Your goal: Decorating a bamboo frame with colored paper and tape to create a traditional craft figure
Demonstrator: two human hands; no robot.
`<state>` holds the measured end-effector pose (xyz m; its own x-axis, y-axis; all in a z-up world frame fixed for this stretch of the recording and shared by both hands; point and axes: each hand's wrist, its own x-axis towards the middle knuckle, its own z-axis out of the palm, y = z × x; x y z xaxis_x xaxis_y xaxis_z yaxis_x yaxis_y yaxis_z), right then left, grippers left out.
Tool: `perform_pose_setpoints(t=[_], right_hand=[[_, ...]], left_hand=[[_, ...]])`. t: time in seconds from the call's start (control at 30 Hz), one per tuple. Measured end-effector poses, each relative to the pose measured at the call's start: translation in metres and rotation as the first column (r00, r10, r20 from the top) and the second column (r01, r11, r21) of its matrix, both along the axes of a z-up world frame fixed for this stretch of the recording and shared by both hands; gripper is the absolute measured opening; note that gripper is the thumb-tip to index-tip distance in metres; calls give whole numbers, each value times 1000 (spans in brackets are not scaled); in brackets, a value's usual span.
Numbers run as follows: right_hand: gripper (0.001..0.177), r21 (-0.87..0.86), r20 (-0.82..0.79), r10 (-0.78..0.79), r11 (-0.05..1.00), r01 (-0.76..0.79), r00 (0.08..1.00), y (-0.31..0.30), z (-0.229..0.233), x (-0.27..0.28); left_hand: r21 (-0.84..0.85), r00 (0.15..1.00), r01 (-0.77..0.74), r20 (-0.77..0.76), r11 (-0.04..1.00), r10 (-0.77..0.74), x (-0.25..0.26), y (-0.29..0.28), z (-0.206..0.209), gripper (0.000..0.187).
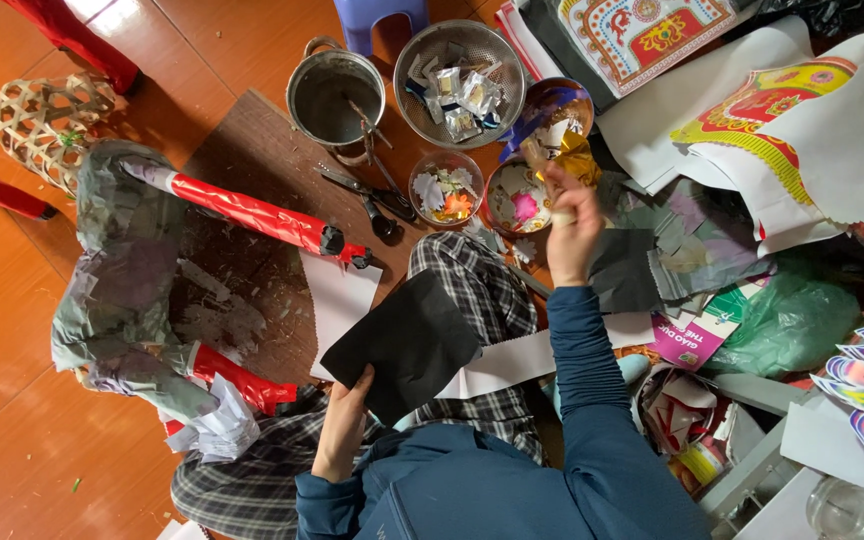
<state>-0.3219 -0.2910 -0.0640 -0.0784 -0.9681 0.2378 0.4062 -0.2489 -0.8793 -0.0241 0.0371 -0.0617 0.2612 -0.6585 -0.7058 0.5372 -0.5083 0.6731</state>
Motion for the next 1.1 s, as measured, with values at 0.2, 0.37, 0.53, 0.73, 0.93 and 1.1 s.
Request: perform_pose_setpoints(t=[0.2, 0.37, 0.53, 0.73, 0.93, 1.1], right_hand=[[23, -687, -650, -589, 726, -40, 480, 8, -33, 0], [22, -733, -652, -667, 677, -71, 361, 3, -53, -4], [27, -212, -849, -191, 977, 13, 492, -76, -49, -12], [47, -93, -972, -64, 988, -123, 227, -68, -40, 22], [53, 446, -729, 649, 691, -569, 216, 93, -96, 83], [71, 707, -413, 878, 476, -523, 240, 171, -61, 153]], left_hand=[[9, 1000, -14, 8, 1000, 14, -2, -3, 5, 46], [8, 998, -49, -36, 999, 49, 2, 6, -16, 44], [-49, 996, -60, -65, 997, 56, -1, 4, -2, 39], [-93, 988, -135, -83, 987, 127, 4, 13, -29, 39], [22, 977, -214, 18, 976, 214, 1, 22, -29, 54], [10, 883, -461, -89, 887, 460, 11, 83, -109, 29]])
